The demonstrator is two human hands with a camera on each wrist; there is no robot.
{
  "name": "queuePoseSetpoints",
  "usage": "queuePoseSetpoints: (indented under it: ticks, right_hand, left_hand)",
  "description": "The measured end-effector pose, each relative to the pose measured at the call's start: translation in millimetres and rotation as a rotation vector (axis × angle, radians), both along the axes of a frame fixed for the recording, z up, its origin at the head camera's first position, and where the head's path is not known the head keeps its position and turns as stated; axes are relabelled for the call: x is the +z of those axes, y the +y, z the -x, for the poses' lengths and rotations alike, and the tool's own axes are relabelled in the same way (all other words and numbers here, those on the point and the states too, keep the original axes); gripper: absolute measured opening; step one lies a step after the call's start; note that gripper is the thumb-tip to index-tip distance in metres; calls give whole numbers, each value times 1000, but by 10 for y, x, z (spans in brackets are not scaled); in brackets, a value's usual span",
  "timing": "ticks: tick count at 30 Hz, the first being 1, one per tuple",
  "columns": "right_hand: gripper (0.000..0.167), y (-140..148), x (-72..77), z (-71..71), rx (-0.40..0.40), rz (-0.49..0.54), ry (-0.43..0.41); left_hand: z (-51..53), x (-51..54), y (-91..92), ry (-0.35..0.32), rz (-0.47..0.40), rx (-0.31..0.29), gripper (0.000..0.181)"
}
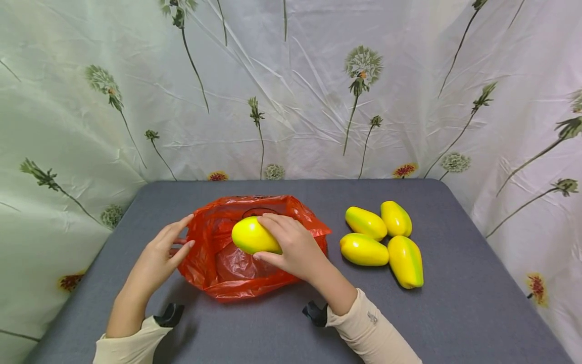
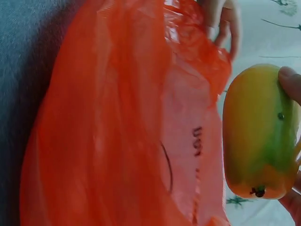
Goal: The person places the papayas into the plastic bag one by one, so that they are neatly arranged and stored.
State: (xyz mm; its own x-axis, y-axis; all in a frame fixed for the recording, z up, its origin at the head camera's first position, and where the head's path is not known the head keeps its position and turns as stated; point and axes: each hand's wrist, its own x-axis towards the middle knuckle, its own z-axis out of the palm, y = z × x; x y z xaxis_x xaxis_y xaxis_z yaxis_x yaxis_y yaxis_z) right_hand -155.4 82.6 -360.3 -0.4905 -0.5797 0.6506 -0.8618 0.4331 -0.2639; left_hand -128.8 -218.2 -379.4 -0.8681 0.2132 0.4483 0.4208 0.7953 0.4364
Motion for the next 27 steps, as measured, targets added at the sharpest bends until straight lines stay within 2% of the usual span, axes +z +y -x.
queuePoseSetpoints:
  ticks: [7, 22, 27]
  right_hand:
    - [63, -239, -139, 111, -20, -10, -136]
    - [61, -524, -386, 265, -57, -18, -583]
    - [61, -556, -479, 298, -63, 10, -685]
  left_hand:
    - [7, -6, 10, -14, 14, 9, 61]
    - [-7, 3, 17, -43, 14, 16, 61]
    - [-2, 2, 23, -37, 14, 14, 61]
